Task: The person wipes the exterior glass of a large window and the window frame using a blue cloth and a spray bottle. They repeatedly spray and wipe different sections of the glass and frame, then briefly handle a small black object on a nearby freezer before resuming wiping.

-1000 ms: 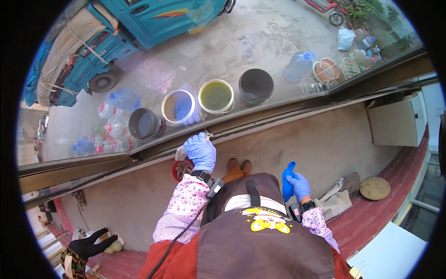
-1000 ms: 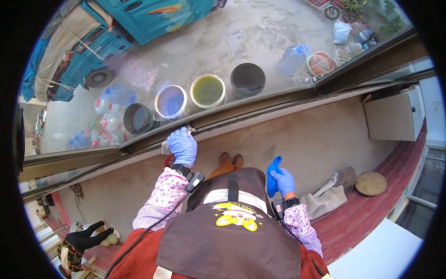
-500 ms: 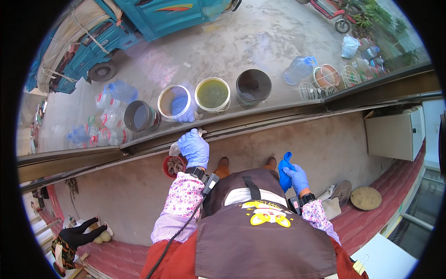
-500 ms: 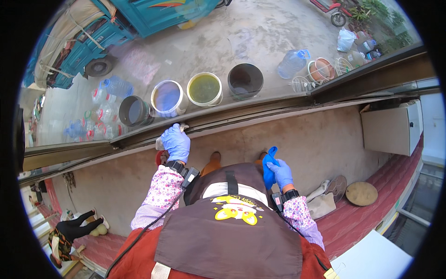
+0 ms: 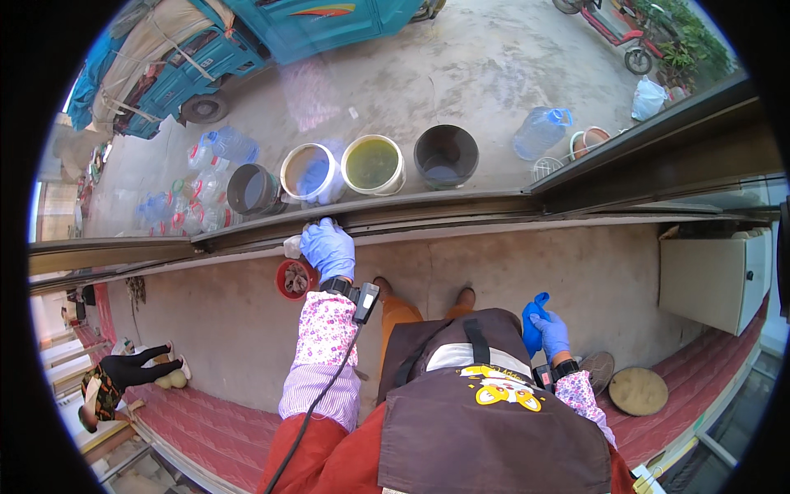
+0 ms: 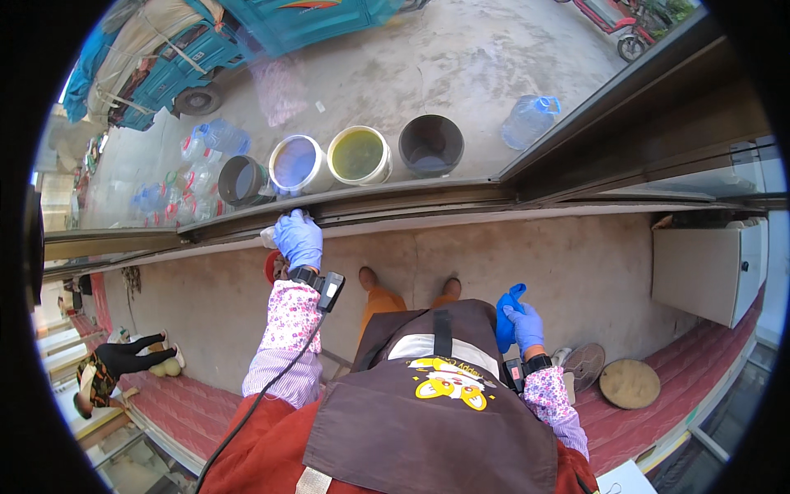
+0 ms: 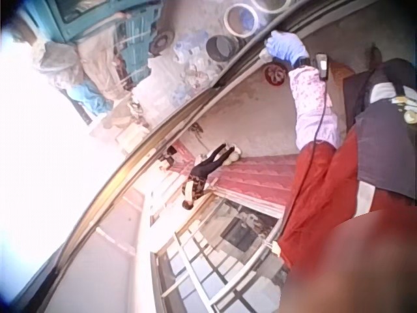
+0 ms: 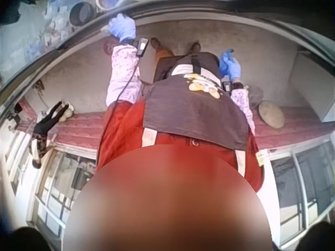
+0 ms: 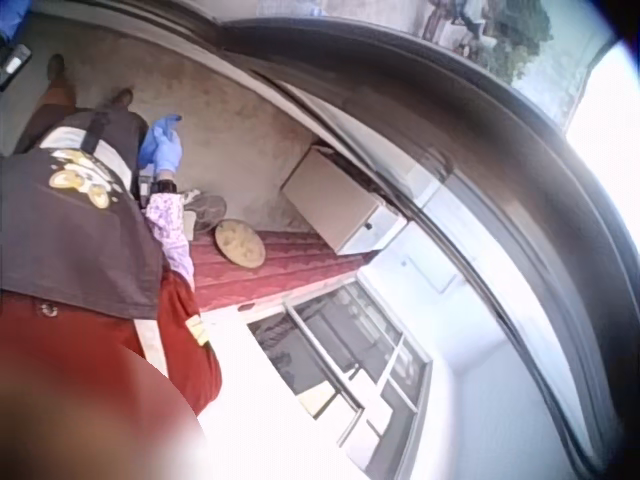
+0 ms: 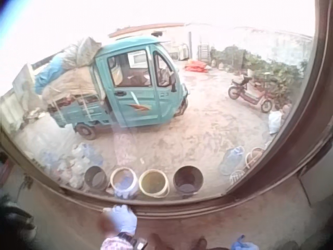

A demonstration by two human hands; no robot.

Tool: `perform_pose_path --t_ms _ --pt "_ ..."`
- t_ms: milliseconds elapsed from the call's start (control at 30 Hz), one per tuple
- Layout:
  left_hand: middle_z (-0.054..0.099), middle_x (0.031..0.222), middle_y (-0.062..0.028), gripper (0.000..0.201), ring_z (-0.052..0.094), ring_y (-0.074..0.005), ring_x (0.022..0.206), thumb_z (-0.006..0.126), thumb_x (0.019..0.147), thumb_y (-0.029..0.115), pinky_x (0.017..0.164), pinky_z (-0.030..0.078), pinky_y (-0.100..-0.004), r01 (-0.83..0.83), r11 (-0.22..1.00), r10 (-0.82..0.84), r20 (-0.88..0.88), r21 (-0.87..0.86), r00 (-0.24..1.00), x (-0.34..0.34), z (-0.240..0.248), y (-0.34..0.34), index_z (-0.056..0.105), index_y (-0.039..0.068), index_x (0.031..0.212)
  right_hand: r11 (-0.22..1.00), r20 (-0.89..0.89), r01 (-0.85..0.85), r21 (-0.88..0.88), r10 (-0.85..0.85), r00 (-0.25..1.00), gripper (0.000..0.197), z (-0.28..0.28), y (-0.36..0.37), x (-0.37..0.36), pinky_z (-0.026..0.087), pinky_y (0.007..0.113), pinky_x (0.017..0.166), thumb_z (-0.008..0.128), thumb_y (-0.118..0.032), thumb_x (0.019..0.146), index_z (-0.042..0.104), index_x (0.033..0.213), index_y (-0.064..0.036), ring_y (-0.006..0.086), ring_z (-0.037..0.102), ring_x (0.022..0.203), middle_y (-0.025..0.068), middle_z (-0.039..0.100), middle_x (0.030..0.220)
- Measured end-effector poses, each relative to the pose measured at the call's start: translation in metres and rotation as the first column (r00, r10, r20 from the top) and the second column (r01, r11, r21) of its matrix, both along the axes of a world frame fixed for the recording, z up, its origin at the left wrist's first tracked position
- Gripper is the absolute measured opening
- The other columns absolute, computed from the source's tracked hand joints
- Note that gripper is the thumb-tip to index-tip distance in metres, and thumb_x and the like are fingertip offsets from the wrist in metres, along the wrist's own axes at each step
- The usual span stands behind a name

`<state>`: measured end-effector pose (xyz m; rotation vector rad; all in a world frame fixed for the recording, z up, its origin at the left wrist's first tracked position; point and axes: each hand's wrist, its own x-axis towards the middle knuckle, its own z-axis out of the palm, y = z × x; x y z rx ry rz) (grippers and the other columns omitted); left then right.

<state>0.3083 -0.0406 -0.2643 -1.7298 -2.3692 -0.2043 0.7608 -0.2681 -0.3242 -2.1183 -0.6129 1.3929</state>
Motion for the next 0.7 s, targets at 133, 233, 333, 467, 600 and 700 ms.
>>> perform_pose_path --t_ms 133,233,333,467,600,700 --pt "0.062 0.074 -0.0138 0.013 0.061 -0.0344 0.075 0.062 0.079 0.021 0.067 0.045 -0.0483 0.141 0.990 -0.142 0.101 0.019 0.985 0.050 -0.009 -0.001 0.062 0.008 0.080 0.999 -0.057 0.000 -0.037 -0.002 0.998 0.037 0.001 0.008 0.017 0.049 0.030 0.075 0.071 -0.026 0.082 0.065 0.108 0.0009 0.0172 0.063 0.084 0.0100 0.068 0.096" --pt "0.062 0.073 -0.0151 0.013 0.061 -0.0348 0.073 0.062 0.078 0.020 0.066 0.045 -0.0478 0.147 0.986 -0.154 0.097 0.082 0.983 0.069 -0.006 0.001 0.062 0.008 0.080 1.000 -0.057 -0.001 -0.019 0.000 0.998 0.040 0.004 0.017 0.017 0.049 0.031 0.076 0.072 -0.026 0.082 0.064 0.110 0.0015 0.0178 0.063 0.087 0.0107 0.068 0.098" --pt "0.063 0.073 -0.0166 0.013 0.062 -0.0355 0.074 0.061 0.079 0.020 0.066 0.046 -0.0478 0.074 0.997 -0.063 0.289 -0.027 0.955 0.081 0.004 0.002 0.062 0.007 0.079 1.000 -0.044 -0.014 -0.025 0.013 0.999 0.045 0.008 0.022 0.011 0.050 0.031 0.078 0.073 -0.027 0.081 0.063 0.113 0.0025 0.0191 0.064 0.090 0.0123 0.068 0.102" --pt "0.063 0.074 -0.0155 0.008 0.060 -0.0367 0.074 0.060 0.077 0.015 0.068 0.045 -0.0487 0.234 0.964 -0.266 0.459 0.128 0.848 0.139 -0.008 0.000 0.061 0.008 0.080 0.985 -0.015 -0.147 -0.087 0.146 0.989 0.050 0.018 0.024 0.001 0.050 0.032 0.081 0.074 -0.029 0.080 0.061 0.116 0.0036 0.0212 0.064 0.093 0.0147 0.068 0.105" --pt "0.062 0.080 -0.0141 0.008 0.059 -0.0359 0.077 0.061 0.076 0.006 0.071 0.046 -0.0463 0.408 0.898 -0.427 0.564 0.168 0.707 0.133 -0.023 0.008 0.060 0.009 0.084 0.991 0.063 -0.121 -0.052 0.124 0.990 0.051 0.027 0.020 -0.005 0.050 0.033 0.080 0.074 -0.030 0.080 0.060 0.116 0.0032 0.0220 0.065 0.092 0.0159 0.068 0.104" --pt "0.063 0.081 -0.0116 0.010 0.061 -0.0267 0.080 0.059 0.080 0.000 0.074 0.048 -0.0368 0.365 0.919 -0.317 0.827 0.148 0.464 0.128 -0.004 0.001 0.060 0.007 0.088 0.988 0.032 -0.122 -0.100 0.126 0.992 0.051 0.030 0.018 -0.006 0.051 0.033 0.079 0.075 -0.029 0.080 0.060 0.116 0.0028 0.0220 0.065 0.091 0.0161 0.068 0.103"
